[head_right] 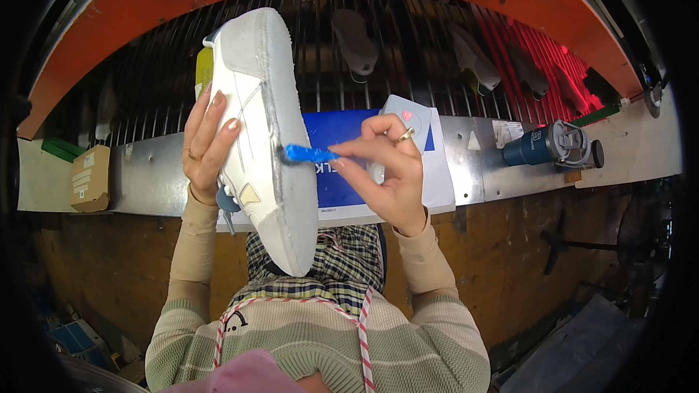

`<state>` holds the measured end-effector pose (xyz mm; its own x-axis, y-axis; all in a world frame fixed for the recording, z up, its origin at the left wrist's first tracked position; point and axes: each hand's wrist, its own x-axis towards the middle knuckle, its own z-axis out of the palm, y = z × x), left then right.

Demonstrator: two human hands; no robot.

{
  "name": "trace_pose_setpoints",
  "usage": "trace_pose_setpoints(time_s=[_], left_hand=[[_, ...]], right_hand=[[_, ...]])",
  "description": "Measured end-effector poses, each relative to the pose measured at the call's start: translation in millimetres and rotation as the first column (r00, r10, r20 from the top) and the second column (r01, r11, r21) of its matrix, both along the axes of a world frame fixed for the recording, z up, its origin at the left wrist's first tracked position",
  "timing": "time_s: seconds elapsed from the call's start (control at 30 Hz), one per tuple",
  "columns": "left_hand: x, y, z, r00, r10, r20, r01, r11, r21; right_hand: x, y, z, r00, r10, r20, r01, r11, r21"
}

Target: The person paints a white shoe with a small blue brush, repeatedly dipping the brush into a white paint container and applying paint to the shoe's upper and sole. The person rotates the shoe to access different areas and places it on a conveyor belt between applications.

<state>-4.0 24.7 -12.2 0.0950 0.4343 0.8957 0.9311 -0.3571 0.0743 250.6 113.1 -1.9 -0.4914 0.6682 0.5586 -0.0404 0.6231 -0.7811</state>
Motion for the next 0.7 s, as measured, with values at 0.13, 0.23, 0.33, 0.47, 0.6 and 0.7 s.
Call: trace_pose_setpoints(time_s=[0.13, 0.23, 0.33, 0.47, 0.6, 0.7], left_hand=[[-2.5, 1.0, -1.2, 1.0, 0.013, 0.0, -0.013, 1.0, -0.012], [-1.1, 0.7, -1.3, 1.0, 0.013, -0.009, -0.013, 1.0, -0.018], [0.6, -1.6, 0.2, 1.0, 0.005, -0.015, -0.005, 1.0, -0.023], [2.1, -3.4, 2.5, 1.0, -0.001, -0.027, 0.0, 1.0, -0.022], [2.2, -2.1, 3.9, 1.0, -0.01, -0.014, 0.009, 1.0, -0.017], [1.2, -2.7, 4.8, 1.0, -0.006, -0.006, 0.006, 1.0, -0.018]], right_hand=[[9.3, -12.0, 6.2, 0.999, 0.029, 0.035, -0.027, 0.998, -0.052], [6.1, -12.2, 9.3, 0.998, -0.056, 0.028, 0.054, 0.995, 0.087], [1.2, -10.4, 13.3, 0.993, -0.115, 0.03, 0.109, 0.982, 0.157], [-2.4, -3.1, 18.5, 0.984, -0.176, 0.017, 0.166, 0.956, 0.243], [-0.2, 1.0, 20.4, 0.993, -0.117, 0.007, 0.112, 0.964, 0.241], [4.9, -1.3, 19.2, 0.999, -0.032, 0.006, 0.03, 0.981, 0.19]])
